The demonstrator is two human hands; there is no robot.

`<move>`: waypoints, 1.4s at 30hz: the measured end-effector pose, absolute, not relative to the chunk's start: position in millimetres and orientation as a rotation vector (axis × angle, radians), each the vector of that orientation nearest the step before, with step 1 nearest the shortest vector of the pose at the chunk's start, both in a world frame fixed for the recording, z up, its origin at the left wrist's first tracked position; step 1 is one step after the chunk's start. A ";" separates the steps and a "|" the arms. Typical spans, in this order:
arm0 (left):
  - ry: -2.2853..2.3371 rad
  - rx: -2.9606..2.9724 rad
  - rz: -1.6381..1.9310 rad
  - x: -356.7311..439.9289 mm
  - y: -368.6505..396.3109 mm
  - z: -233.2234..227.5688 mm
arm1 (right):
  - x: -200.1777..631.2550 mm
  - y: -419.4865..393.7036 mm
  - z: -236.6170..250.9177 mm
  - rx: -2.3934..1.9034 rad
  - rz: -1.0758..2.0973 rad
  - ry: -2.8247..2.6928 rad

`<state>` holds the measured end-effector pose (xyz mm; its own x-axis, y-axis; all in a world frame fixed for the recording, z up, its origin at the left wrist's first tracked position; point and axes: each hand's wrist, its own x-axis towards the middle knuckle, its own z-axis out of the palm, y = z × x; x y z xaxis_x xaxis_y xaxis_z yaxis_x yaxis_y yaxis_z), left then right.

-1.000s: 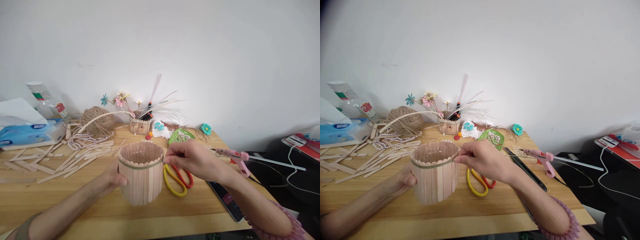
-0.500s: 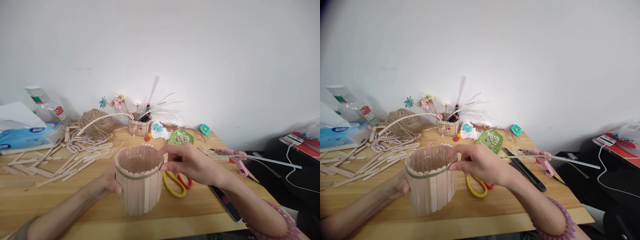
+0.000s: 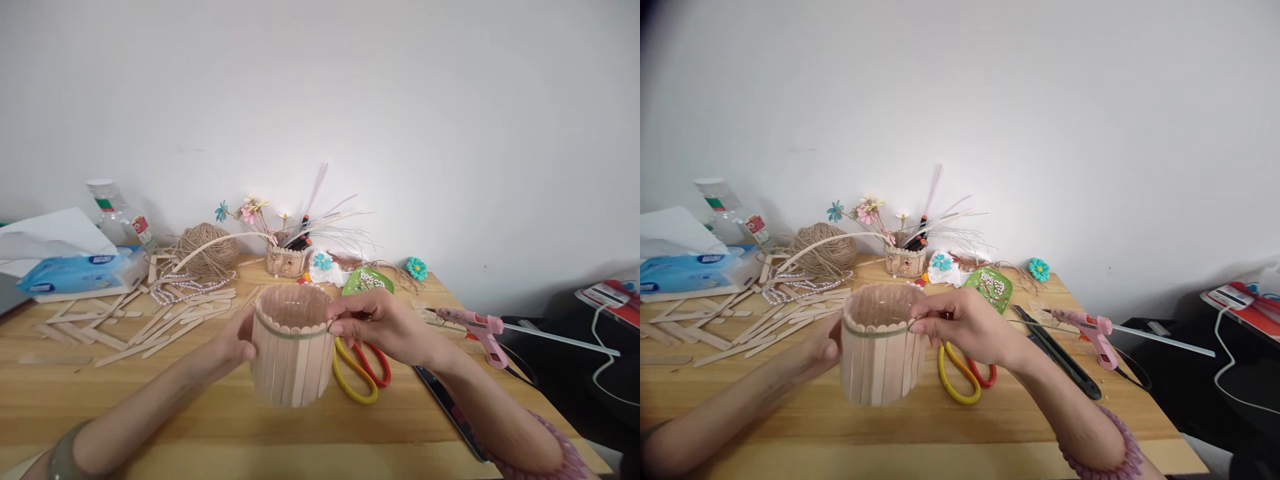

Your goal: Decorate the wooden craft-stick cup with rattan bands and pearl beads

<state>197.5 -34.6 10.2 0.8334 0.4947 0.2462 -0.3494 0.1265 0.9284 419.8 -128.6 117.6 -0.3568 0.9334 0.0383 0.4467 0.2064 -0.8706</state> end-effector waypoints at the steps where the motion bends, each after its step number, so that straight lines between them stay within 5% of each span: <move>1: 0.164 1.320 0.698 195.8 -31.5 15.0 | 420.9 -128.7 116.8 -1.284 1.053 -1.909; 4: 0.267 1.594 0.920 187.8 -26.0 36.5 | 422.4 -129.2 114.2 -1.304 0.993 -1.940; 10: 0.376 2.249 0.631 184.8 -36.0 80.5 | 416.6 -129.6 112.8 -1.360 0.966 -1.944; 35: 0.270 2.258 0.570 195.3 -43.3 71.4 | 408.6 -132.0 107.9 -1.384 0.567 -2.211; 42: 0.524 2.377 0.814 209.5 -53.0 70.6 | 410.3 -132.1 100.0 -1.461 0.384 -2.189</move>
<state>209.5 -53.0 70.6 0.7383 0.5206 0.4288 0.1755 -0.7622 0.6232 410.3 -132.1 100.0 -0.3171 0.9197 0.2316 0.7860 0.3915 -0.4784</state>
